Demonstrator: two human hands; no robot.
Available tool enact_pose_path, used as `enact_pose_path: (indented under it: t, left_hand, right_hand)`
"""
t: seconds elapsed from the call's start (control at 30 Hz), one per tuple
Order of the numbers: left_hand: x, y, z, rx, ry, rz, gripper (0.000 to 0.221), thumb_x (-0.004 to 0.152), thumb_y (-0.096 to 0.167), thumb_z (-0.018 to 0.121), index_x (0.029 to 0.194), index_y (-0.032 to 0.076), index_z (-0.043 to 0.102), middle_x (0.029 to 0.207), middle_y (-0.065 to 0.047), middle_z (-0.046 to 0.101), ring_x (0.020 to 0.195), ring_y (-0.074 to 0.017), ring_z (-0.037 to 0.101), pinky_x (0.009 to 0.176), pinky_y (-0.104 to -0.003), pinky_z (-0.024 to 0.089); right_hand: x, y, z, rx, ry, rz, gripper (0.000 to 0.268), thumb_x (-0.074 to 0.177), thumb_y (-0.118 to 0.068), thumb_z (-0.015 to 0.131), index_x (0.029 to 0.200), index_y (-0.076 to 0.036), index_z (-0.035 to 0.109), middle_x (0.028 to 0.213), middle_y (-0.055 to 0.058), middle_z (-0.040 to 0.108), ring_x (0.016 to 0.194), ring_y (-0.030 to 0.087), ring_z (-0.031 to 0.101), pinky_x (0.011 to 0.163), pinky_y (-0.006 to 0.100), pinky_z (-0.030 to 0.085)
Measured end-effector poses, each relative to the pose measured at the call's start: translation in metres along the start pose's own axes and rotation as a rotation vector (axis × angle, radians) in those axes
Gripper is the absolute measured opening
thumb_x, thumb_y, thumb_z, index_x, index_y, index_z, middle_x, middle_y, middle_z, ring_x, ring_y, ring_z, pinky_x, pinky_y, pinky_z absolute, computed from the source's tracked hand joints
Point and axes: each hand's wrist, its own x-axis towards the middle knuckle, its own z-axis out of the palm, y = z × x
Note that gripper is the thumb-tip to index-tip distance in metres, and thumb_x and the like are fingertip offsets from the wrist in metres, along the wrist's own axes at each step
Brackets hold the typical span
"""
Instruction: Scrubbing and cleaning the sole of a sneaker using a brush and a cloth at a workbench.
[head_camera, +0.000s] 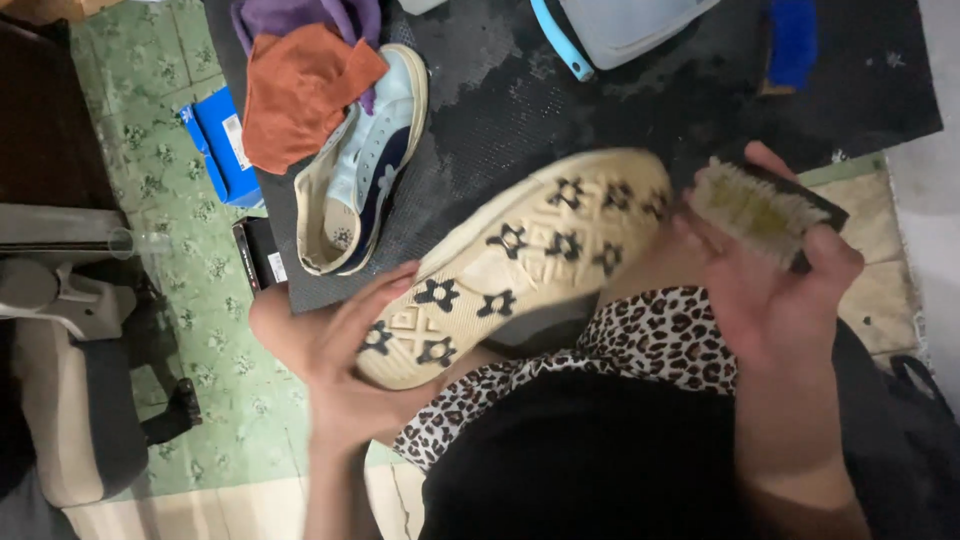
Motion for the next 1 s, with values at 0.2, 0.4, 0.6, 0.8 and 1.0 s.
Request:
enact_pose_path:
  t: [0.2,0.4,0.6,0.8,1.0]
  left_hand:
    - [-0.043,-0.033,0.053,0.039,0.274,-0.142,0.079,0.070,0.017,0.093,0.137,0.001,0.052,0.142,-0.021,0.060,0.139,-0.0374,0.059,0.121,-0.053,0.052]
    - [-0.039,-0.050,0.078,0.084,0.515,-0.349,0.078,0.073,0.012,0.090,0.141,-0.002,0.052,0.144,-0.020,0.059,0.138,-0.0312,0.057,0.121,-0.044,0.048]
    - [-0.022,-0.060,0.081,0.013,0.542,-0.444,0.076,0.073,0.014,0.089,0.140,0.002,0.056,0.141,-0.014,0.063,0.135,-0.0249,0.058,0.118,-0.038,0.047]
    - [-0.015,-0.070,0.069,-0.125,0.502,-0.508,0.084,0.060,0.007,0.098,0.129,-0.004,0.051,0.143,-0.024,0.056,0.136,-0.0433,0.053,0.116,-0.053,0.044]
    - [-0.014,-0.073,0.063,0.071,0.269,-0.696,0.102,0.054,0.017,0.098,0.143,0.010,0.050,0.141,-0.016,0.062,0.132,-0.0396,0.058,0.112,-0.049,0.049]
  right_hand:
    - [0.004,0.021,-0.009,-0.113,0.087,0.049,0.086,0.084,-0.053,0.078,0.153,-0.009,0.051,0.135,0.013,0.067,0.129,0.027,0.063,0.107,0.040,0.055]
    - [0.010,0.050,0.000,-0.193,0.062,0.107,0.098,0.079,-0.069,0.082,0.149,-0.006,0.054,0.133,0.012,0.067,0.124,0.025,0.065,0.104,0.039,0.058]
    - [0.025,0.060,0.016,-0.248,0.004,0.188,0.075,0.092,-0.059,0.065,0.147,-0.009,0.053,0.138,0.012,0.062,0.124,0.023,0.061,0.104,0.035,0.052]
    - [0.034,0.069,0.041,-0.417,-0.077,0.127,0.076,0.081,-0.024,0.072,0.148,0.002,0.050,0.129,0.018,0.068,0.113,0.023,0.068,0.102,0.043,0.056]
    - [0.017,0.072,0.056,-0.662,-0.057,0.335,0.072,0.079,-0.017,0.078,0.146,-0.005,0.056,0.138,0.027,0.059,0.125,0.040,0.060,0.106,0.053,0.049]
